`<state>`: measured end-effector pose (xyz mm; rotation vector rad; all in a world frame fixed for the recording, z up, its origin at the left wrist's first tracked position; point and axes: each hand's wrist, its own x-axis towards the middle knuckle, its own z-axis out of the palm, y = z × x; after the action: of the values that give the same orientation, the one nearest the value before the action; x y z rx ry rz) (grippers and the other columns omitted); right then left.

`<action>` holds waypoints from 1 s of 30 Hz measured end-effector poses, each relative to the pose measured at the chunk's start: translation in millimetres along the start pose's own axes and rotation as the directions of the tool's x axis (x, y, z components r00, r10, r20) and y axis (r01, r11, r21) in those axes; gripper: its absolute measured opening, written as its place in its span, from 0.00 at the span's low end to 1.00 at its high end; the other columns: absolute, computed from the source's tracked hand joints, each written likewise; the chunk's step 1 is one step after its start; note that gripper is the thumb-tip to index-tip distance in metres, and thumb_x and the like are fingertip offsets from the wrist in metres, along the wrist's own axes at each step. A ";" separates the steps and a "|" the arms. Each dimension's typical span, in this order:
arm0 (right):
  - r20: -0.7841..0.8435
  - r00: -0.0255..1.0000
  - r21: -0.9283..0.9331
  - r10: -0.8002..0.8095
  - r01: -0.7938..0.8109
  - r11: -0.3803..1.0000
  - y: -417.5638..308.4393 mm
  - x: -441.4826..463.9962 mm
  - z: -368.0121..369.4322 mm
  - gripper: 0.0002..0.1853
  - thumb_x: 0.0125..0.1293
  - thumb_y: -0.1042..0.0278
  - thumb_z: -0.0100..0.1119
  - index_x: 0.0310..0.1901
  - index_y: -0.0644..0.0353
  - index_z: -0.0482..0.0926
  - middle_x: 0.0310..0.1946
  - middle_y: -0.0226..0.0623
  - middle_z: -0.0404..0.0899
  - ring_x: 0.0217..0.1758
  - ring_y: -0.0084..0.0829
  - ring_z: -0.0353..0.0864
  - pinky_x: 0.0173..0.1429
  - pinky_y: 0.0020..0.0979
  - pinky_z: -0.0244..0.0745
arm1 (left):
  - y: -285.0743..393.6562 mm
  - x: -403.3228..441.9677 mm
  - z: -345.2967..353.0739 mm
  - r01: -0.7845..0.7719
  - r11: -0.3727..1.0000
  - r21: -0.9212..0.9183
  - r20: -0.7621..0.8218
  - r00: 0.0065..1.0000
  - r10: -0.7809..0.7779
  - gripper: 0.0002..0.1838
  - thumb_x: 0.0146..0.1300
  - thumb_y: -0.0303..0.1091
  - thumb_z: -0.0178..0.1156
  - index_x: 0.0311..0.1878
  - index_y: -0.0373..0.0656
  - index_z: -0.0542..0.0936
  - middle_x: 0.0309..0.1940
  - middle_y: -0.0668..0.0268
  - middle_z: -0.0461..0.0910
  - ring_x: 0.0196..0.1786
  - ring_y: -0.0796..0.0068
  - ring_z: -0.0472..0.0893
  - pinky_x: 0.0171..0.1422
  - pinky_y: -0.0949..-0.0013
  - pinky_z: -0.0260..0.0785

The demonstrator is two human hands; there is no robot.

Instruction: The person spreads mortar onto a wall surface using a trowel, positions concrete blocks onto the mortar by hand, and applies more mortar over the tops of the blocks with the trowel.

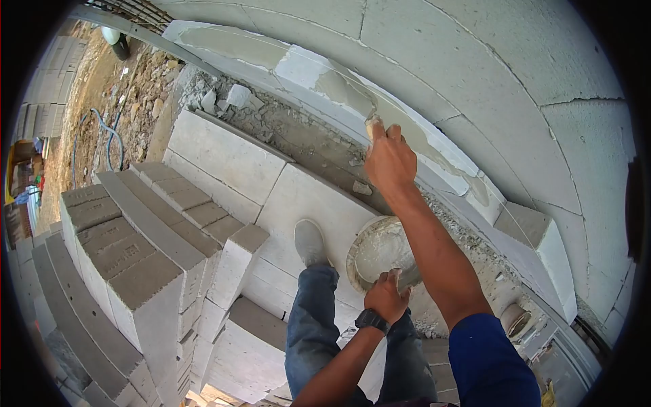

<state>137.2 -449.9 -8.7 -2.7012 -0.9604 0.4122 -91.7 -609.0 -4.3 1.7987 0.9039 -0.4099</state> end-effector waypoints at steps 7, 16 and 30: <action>0.110 0.993 -0.099 -0.031 0.042 0.994 -18.7 13.8 29.0 0.26 0.68 0.75 0.57 0.66 0.74 0.71 0.51 0.56 0.78 0.50 0.51 0.87 0.48 0.44 0.86 | 7.5 -1.1 -9.2 -0.014 1.000 -0.028 -0.028 1.000 0.013 0.27 0.61 0.38 0.71 0.62 0.39 0.78 0.53 0.47 0.82 0.53 0.45 0.84 0.57 0.52 0.78; -0.005 0.999 -0.099 -0.053 0.053 0.994 -19.8 14.7 31.5 0.25 0.67 0.75 0.56 0.65 0.75 0.72 0.51 0.56 0.79 0.46 0.50 0.88 0.45 0.43 0.87 | 7.5 -4.9 -6.0 -0.007 0.999 -0.046 -0.029 1.000 0.006 0.27 0.61 0.38 0.70 0.62 0.39 0.77 0.53 0.48 0.82 0.53 0.45 0.84 0.57 0.52 0.78; 0.315 0.947 -0.185 0.053 0.006 0.983 -31.1 73.7 -22.5 0.15 0.67 0.73 0.57 0.52 0.62 0.88 0.53 0.46 0.87 0.56 0.46 0.88 0.56 0.41 0.84 | -1.6 -8.2 1.6 -0.030 0.998 -0.060 -0.015 0.999 0.030 0.29 0.62 0.42 0.69 0.65 0.42 0.77 0.54 0.51 0.82 0.55 0.47 0.84 0.58 0.51 0.78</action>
<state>181.8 -382.0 8.8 -2.8700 -1.0983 0.8258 -98.1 -613.2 -0.7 1.7601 0.8892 -0.3476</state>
